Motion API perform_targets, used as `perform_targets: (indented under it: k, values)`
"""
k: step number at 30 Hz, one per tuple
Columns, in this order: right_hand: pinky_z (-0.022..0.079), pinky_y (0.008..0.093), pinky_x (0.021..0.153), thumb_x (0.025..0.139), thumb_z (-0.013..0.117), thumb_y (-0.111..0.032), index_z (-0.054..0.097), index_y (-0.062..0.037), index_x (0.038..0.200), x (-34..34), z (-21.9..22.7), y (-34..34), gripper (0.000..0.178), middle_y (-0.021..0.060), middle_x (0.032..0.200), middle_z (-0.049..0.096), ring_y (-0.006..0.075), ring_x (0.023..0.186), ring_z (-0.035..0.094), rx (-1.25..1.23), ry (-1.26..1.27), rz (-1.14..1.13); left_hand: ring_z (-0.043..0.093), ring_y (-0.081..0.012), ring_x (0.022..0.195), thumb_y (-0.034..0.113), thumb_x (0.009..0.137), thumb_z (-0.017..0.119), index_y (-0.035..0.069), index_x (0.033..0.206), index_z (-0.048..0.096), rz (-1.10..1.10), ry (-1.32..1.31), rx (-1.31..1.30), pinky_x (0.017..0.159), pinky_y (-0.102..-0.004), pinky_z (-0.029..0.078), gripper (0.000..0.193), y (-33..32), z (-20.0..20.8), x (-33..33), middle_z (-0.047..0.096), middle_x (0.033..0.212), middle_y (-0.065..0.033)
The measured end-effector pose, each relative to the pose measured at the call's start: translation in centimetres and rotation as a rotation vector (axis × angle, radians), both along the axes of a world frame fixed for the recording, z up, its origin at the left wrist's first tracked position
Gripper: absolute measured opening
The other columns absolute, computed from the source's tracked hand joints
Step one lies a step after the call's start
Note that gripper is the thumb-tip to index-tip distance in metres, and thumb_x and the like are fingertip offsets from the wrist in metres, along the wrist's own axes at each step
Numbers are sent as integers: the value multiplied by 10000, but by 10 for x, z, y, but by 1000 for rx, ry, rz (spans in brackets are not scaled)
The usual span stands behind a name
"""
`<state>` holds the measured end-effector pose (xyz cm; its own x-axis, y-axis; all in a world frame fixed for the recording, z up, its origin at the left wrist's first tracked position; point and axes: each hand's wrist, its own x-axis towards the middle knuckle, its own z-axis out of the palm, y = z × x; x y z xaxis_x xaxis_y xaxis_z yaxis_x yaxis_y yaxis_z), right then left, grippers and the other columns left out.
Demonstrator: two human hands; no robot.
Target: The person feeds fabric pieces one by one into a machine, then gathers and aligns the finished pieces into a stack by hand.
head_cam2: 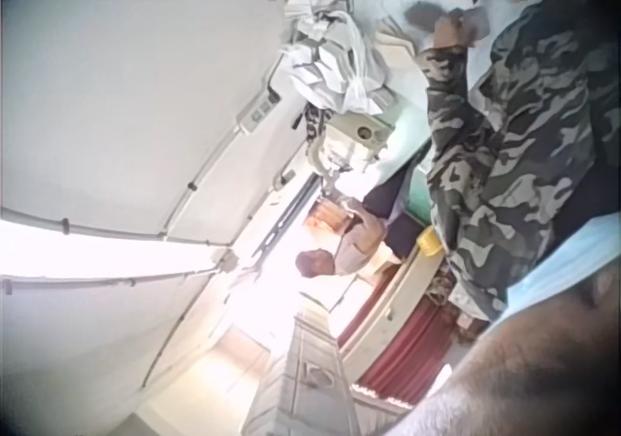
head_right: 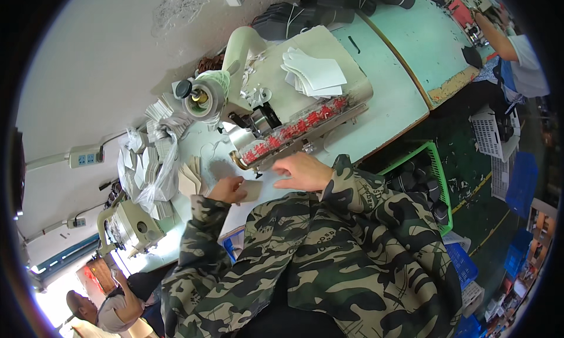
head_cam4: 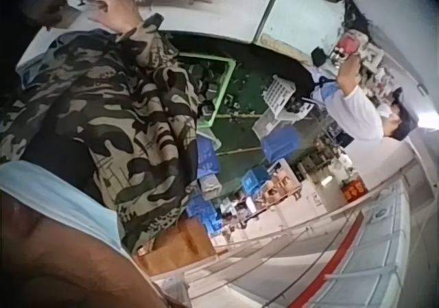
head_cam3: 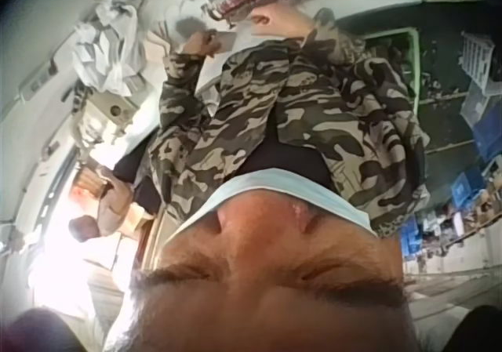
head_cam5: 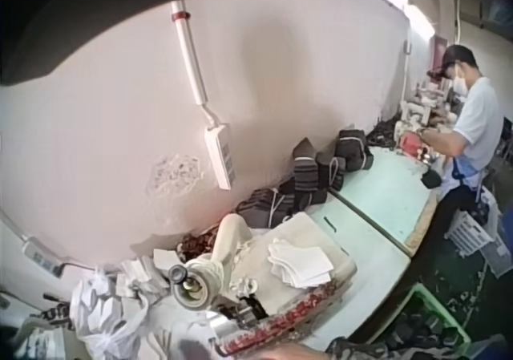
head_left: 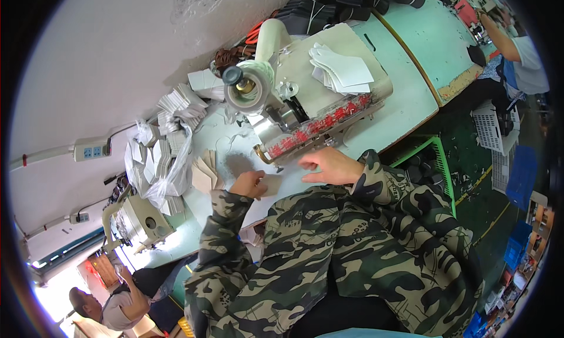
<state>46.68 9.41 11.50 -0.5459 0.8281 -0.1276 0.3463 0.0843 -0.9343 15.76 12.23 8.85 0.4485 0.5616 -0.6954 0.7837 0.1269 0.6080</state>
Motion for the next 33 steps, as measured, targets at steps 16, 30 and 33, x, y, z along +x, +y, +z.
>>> perform_targets:
  k: [16,30,33]
  values:
    - [478,266,572,883,656,-119,670,38,959,-7,49,41,175,69,714,673,109,600,602,-82,36,-158,614,-199,529,230,1012,445,15,1063,605,87,-358,-85,504,-303,490,272,56,96,54,624,774,-106]
    - [488,448,662,760,705,-250,659,-52,917,-9,40,72,257,114,782,665,324,762,641,349,-388,-218,594,-133,622,313,928,585,12,1094,675,-138,-6,90,607,-279,505,355,127,75,54,651,767,-49]
    - [482,475,683,732,699,-232,666,-50,881,-2,36,97,238,139,806,658,351,789,627,435,-478,-198,635,-208,753,275,896,604,0,1026,690,-129,-11,175,705,-341,503,316,123,105,96,682,822,-100]
